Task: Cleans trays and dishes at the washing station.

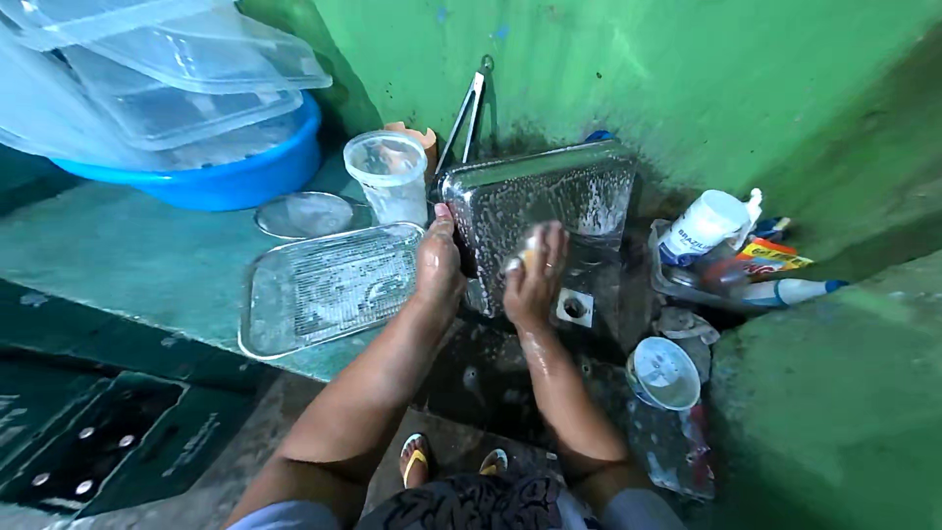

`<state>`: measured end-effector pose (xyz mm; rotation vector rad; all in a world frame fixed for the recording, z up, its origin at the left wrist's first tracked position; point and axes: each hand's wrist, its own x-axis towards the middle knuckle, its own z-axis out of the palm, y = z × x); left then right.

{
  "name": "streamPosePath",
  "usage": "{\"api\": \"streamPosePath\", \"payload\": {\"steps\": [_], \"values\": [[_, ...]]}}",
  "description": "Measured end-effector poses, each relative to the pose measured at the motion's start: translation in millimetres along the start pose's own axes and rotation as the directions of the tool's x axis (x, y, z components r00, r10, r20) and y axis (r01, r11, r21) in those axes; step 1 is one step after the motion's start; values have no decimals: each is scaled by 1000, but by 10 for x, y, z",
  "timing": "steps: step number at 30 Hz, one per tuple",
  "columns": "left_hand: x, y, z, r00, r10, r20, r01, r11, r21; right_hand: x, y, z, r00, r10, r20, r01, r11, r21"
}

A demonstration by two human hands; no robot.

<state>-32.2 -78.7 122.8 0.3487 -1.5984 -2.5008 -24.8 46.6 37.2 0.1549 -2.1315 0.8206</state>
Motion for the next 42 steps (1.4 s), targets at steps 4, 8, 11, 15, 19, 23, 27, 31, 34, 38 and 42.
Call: {"api": "streamPosePath", "payload": {"steps": [4, 8, 11, 15, 19, 23, 27, 31, 34, 38, 42], "values": [[-31, 52, -23, 1000, -3, 11, 3, 1000, -10, 815, -36, -174, 980, -198, 5, 198, 978, -69], [-95, 170, -155, 998, -47, -33, 45, 997, -67, 1254, 810, -519, 984, 170, -60, -177, 972, -154], [-100, 156, -183, 997, -54, -50, 51, 997, -57, 831, 768, -492, 941, 334, -47, -338, 933, -128], [-63, 41, -102, 999, -31, -17, 31, 999, 39, -48, 27, -42, 999, -40, 34, 41, 999, -34], [-84, -85, -28, 997, 28, 74, -40, 984, 176, 321, -213, 53, 956, -274, -103, 284, 953, 101], [-218, 68, -139, 966, 153, 207, -194, 961, 195, 973, 441, -451, 967, 223, -125, -201, 965, 169], [-232, 216, -413, 617, 562, 551, -700, 712, 58, 884, 986, -931, 685, 664, 301, -489, 112, 865], [-262, 575, -466, 3, 740, 673, -1000, 14, -11, 493, 1400, -1159, 730, 175, 661, -596, -310, 741], [-203, 629, -449, 19, 775, 631, -992, -67, 112, 175, 1326, -1252, 743, 323, 586, -566, -165, 808], [-118, 471, -624, 702, 468, 537, -671, 688, 278, 4, 1200, -1382, 772, 510, 380, -553, 242, 797], [-93, 315, -598, 953, -208, 220, 219, 975, -30, 241, 1262, -1471, 636, 581, 508, -768, 410, 492]]}}
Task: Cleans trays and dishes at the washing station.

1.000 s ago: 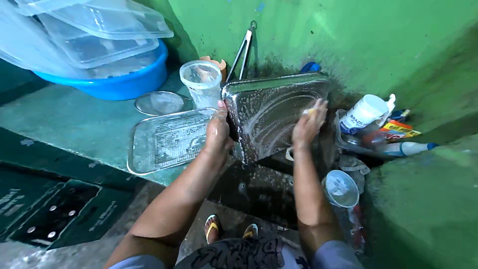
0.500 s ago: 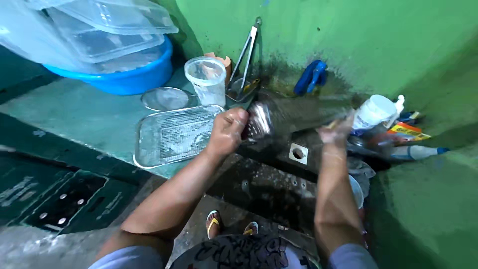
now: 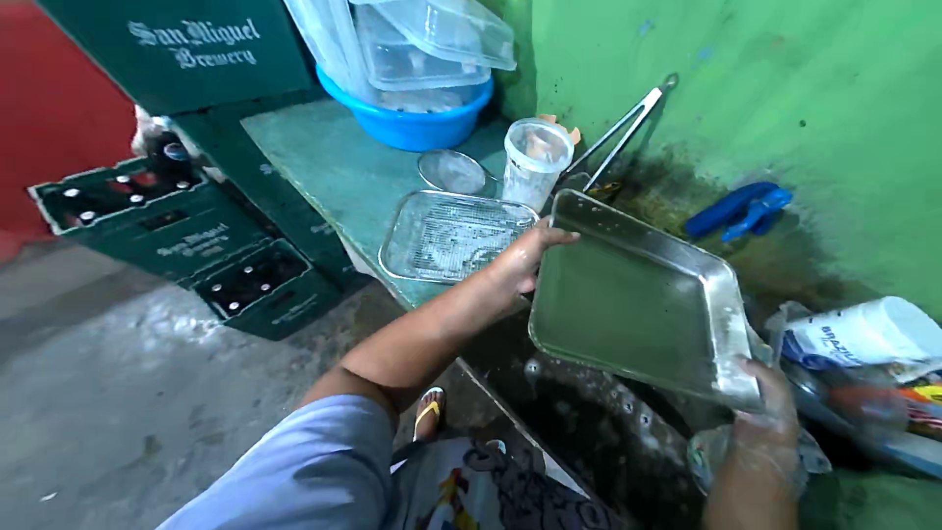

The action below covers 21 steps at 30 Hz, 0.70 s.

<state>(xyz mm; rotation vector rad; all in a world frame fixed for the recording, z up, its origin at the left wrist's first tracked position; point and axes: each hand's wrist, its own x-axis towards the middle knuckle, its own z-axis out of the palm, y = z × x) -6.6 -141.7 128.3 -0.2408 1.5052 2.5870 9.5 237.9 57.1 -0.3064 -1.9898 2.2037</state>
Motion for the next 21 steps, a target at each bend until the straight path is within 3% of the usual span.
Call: {"api": "streamPosePath", "payload": {"steps": [2, 4, 6, 7, 8, 10, 11, 13, 15, 18, 21], "values": [[101, -159, -97, 998, -65, -7, 65, 997, -46, 116, -106, -20, 993, 14, -115, -42, 968, -246], [144, -298, -123, 998, -57, -37, 56, 998, -36, 226, -187, 17, 978, -114, -176, 50, 942, -333], [178, -382, -109, 998, -38, -55, 38, 999, -2, 261, -223, 172, 968, -238, -80, 182, 886, -427], [197, -421, -95, 998, -28, -60, 29, 999, 16, 232, -212, 289, 968, -247, 47, 234, 818, -526], [213, -453, -78, 998, -22, -63, 24, 999, 37, 196, -185, 412, 961, -188, 205, 277, 717, -640], [237, -490, -70, 999, -8, -51, 12, 996, 91, 200, -67, 621, 883, 81, 463, 368, 493, -788], [254, -505, -85, 999, 7, -41, -3, 994, 107, 191, -16, 713, 853, 198, 483, 387, 381, -840], [270, -524, -102, 999, 39, -28, -37, 995, 92, 85, 26, 881, 867, 248, 433, 376, 246, -893], [271, -525, -89, 996, 76, -40, -73, 994, 78, -101, 49, 1064, 863, 185, 469, 403, 307, -862], [287, -554, -30, 989, 129, -66, -118, 982, 146, -413, 112, 1598, 790, 64, 610, 512, 478, -714], [291, -648, 69, 987, 159, -20, -153, 973, 172, -352, 142, 2130, 757, -198, 623, 639, 419, -644]]}}
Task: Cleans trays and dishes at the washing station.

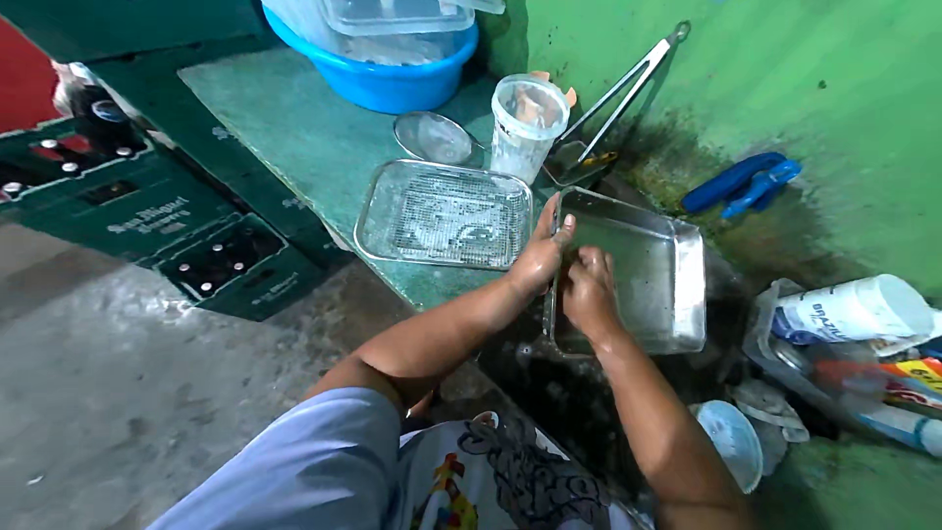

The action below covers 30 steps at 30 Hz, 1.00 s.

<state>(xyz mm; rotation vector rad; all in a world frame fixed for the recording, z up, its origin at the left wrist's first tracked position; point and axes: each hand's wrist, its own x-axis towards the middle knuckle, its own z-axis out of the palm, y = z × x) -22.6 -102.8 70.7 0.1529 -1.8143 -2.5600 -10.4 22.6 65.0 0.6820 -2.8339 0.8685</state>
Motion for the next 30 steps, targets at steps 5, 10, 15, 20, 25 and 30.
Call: {"api": "streamPosePath", "payload": {"steps": [5, 10, 15, 20, 25, 30], "values": [[-122, 21, -90, 998, -46, 34, 46, 999, 9, 510, 543, -141, 982, 42, -183, -69, 987, -143], [-176, 70, -329, 1000, -8, 1, 8, 997, 73, 115, 1047, -840, 929, 367, -50, -370, 915, -159], [-169, 241, -474, 998, 46, -36, -36, 973, 228, -1124, 1088, -1715, 752, 623, -214, -654, 746, -128], [-77, 238, -443, 991, 133, -2, -130, 974, 187, -1963, 1467, -1344, 541, 839, 59, -807, 537, -244], [-28, 194, -319, 995, 96, 17, -97, 975, 200, -2065, 1693, -967, 601, 778, 183, -737, 628, -250], [-67, 184, -224, 992, 116, 58, -126, 966, 228, -2014, 1616, -977, 596, 789, 151, -722, 608, -331]]}}
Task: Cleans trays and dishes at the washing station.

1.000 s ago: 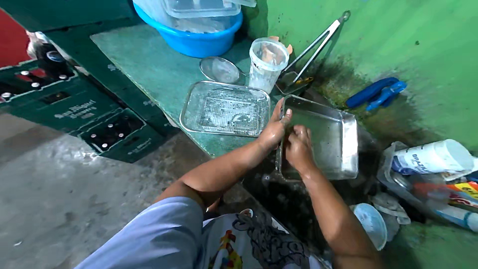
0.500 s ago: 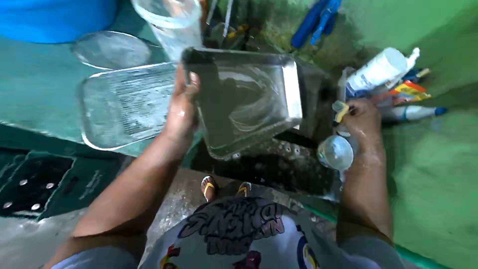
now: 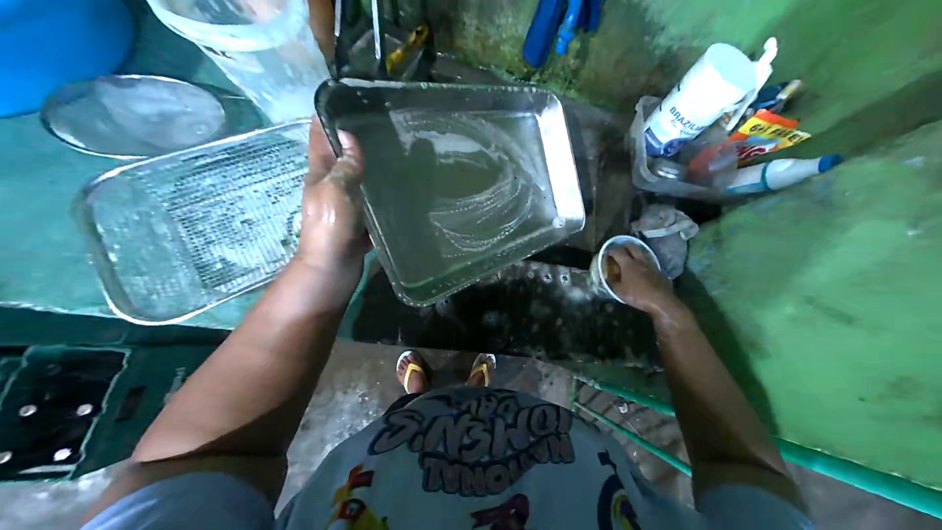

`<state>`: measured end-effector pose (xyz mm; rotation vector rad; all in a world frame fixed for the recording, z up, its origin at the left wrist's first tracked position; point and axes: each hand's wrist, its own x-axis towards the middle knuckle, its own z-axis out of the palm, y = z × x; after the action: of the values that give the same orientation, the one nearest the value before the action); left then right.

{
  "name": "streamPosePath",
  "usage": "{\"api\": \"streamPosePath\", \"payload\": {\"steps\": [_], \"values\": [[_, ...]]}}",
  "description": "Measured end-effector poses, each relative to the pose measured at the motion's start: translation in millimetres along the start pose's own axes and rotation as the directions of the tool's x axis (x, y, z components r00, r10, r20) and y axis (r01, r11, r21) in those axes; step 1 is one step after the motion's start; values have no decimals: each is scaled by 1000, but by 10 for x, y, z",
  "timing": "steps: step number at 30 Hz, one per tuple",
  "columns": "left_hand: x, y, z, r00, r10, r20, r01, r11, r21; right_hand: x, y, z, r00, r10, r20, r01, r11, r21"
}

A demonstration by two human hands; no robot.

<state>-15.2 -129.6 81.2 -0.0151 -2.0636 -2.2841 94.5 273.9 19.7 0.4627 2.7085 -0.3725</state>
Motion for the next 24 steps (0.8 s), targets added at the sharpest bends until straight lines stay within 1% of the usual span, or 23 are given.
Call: {"api": "streamPosePath", "payload": {"steps": [1, 3, 5, 6, 9, 11, 13, 14, 15, 16, 17, 18, 19, 20, 21, 22, 23, 24], "values": [[-15, 8, 8, 1000, 1, -2, -1, 1000, 2, 9, 16, 6, 1000, -6, -13, 6, 1000, -5], [-30, 24, 20, 1000, -4, -1, 4, 1000, 0, -9, 21, -10, 1000, 27, -12, -27, 1000, 0], [-43, 47, 23, 1000, 1, 3, -1, 1000, 5, 9, 67, -3, 999, -19, 33, 20, 999, -46], [-63, 63, 16, 1000, -6, 6, 6, 1000, 8, 18, 128, 20, 998, -53, 25, 54, 998, -44], [-87, 87, -5, 1000, -13, -9, 13, 1000, 14, -25, 248, -9, 989, -122, -77, 122, 992, -9], [-111, 91, -42, 1000, -16, -16, 17, 1000, 21, -134, 256, -46, 988, -61, -143, 72, 995, 74], [-113, 103, -73, 1000, 12, -19, -11, 1000, 19, -215, 271, -94, 967, 80, -242, -17, 968, 250], [-111, 108, -82, 999, 28, -20, -27, 1000, 12, -244, 285, -124, 938, 152, -311, -23, 923, 383], [-113, 105, -85, 999, 38, -26, -37, 999, 8, -277, 272, -158, 901, 228, -368, 7, 842, 540], [-116, 104, -72, 998, 46, -34, -46, 999, -2, -300, 220, -194, 867, 298, -399, 66, 726, 684], [-117, 113, -40, 998, 53, -42, -53, 999, -10, -309, 120, -235, 854, 330, -401, 140, 597, 790], [-122, 137, -5, 998, 51, -46, -52, 999, -11, -299, -33, -275, 864, 318, -392, 208, 484, 850], [-124, 161, 37, 998, 43, -53, -44, 999, -15, -283, -235, -295, 883, 264, -389, 257, 422, 869], [-107, 160, 85, 997, 53, -57, -54, 998, -30, -274, -486, -289, 896, 175, -408, 306, 423, 853], [-72, 139, 133, 996, 66, -56, -69, 997, -44, -277, -771, -258, 897, 48, -439, 364, 482, 797], [-26, 112, 190, 994, 94, -52, -96, 994, -48, -281, -1067, -198, 874, -103, -476, 446, 561, 698], [9, 98, 250, 993, 107, -45, -109, 993, -48, -320, -1378, -125, 831, -269, -487, 534, 629, 565], [39, 88, 307, 993, 116, -35, -117, 992, -47, -346, -1662, -19, 761, -451, -467, 640, 642, 423]]}}
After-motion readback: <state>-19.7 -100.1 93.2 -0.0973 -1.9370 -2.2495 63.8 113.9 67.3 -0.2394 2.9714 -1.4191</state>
